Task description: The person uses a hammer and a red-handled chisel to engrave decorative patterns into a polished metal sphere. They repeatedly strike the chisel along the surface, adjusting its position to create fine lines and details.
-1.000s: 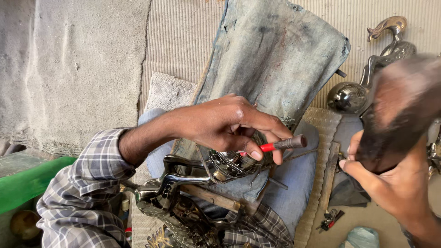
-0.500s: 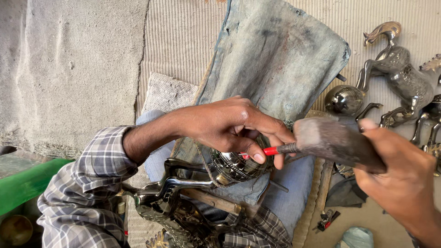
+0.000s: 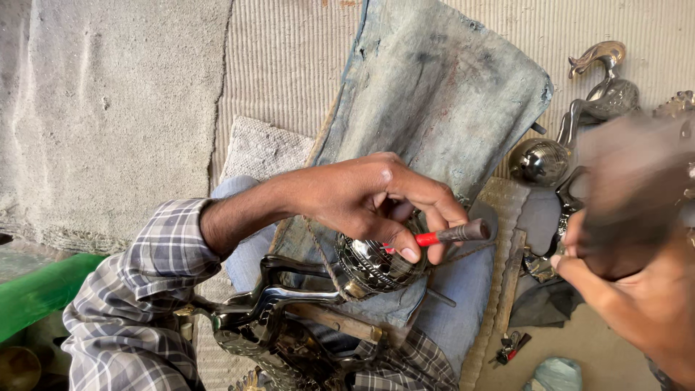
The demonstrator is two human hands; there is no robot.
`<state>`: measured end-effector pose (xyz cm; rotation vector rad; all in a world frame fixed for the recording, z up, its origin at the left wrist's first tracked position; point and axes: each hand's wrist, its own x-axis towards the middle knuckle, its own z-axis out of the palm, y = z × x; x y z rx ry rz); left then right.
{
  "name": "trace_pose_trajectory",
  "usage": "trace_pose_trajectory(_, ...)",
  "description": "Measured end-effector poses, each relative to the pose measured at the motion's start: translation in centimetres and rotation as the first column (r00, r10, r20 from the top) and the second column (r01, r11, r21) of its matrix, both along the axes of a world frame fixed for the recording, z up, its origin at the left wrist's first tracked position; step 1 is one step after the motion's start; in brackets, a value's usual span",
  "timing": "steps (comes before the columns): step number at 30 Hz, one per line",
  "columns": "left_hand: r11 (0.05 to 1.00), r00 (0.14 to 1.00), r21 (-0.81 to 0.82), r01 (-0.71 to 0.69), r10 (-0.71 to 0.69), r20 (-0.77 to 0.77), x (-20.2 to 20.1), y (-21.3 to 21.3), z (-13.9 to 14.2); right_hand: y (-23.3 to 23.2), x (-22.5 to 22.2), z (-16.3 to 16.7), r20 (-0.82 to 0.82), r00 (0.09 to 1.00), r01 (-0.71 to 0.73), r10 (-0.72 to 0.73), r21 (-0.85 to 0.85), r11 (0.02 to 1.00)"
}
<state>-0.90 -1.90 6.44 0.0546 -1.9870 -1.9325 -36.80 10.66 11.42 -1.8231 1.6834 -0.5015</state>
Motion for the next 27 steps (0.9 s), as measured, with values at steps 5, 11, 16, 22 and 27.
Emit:
trace_pose_trajectory(5,0.998,0.998,0.055,0.037,-0.034,-0.053,0.2,-0.2,-0.3,0.0,-0.2,-0.3,-0.29,0.952,-0.125,0.096,-0.086,0.988)
trace_pose_trajectory(11,0.995,0.997,0.08,0.061,-0.058,-0.045,0.4,-0.5,-0.8,-0.6,0.0,0.0,-0.075,0.992,-0.104,0.102,-0.017,0.994)
trace_pose_trajectory(16,0.993,0.997,0.096,0.07,-0.066,-0.045,0.3,-0.6,-0.9,-1.0,0.6,0.5,-0.092,0.992,-0.084,0.088,0.043,0.995)
trace_pose_trajectory(22,0.984,0.99,0.125,0.127,-0.119,-0.071,0.7,-1.2,-0.8,-1.6,1.3,1.1,-0.126,0.985,-0.128,0.122,-0.044,0.991)
trace_pose_trajectory(27,0.987,0.992,0.131,0.097,-0.084,-0.098,0.9,-1.3,-0.9,-1.3,0.9,0.6,-0.07,0.998,-0.001,0.009,0.109,0.994)
